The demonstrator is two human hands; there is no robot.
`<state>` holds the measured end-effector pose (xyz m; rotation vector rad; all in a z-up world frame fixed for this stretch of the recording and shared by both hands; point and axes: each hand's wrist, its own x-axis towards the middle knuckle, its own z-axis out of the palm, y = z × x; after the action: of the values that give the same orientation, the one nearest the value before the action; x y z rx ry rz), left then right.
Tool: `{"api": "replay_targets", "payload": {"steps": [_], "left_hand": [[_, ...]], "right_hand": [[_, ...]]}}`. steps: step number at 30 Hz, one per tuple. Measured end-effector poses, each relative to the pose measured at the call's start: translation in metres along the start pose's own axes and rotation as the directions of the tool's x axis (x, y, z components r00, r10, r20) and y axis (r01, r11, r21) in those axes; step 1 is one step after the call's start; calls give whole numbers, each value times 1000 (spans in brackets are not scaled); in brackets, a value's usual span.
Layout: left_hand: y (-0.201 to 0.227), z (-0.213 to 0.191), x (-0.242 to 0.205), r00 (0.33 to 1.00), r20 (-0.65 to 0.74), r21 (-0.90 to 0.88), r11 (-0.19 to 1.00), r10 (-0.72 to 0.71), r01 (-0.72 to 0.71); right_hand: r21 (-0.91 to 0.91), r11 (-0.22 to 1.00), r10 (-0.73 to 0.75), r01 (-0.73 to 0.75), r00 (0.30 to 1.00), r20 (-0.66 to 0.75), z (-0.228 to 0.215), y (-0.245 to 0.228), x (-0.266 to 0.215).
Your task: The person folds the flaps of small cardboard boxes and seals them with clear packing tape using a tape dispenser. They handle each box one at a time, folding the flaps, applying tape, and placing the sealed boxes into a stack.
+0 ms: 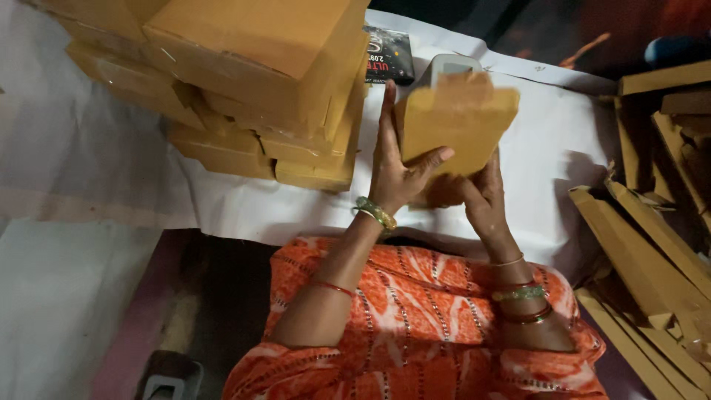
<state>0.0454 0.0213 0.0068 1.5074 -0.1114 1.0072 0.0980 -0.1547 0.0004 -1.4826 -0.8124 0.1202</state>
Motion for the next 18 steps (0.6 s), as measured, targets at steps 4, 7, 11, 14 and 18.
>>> {"api": "replay_targets", "payload": {"steps": [4,7,11,14,18], "left_hand": [[-7,2,-8,999,26,202,979,-29,23],[-9,6,-13,997,73,207,978,-16,1],[-4,13,-16,992,102,230,969,71,-93],[1,15,-17,992,123,-125,991,-32,48],[4,4,-13,994,110,-120,992,-12,25]], "right_hand": [[-76,991,-118,110,986,-115,8,-15,3],[-159,981,-137,107,973,-187,5,-16,-2],[-259,959,-185,111,941,-282,4,1,-14],[-289,936,-267,201,940,-211,15,18,-24],[-198,953,-232,228,973,4,15,17,-28]]}}
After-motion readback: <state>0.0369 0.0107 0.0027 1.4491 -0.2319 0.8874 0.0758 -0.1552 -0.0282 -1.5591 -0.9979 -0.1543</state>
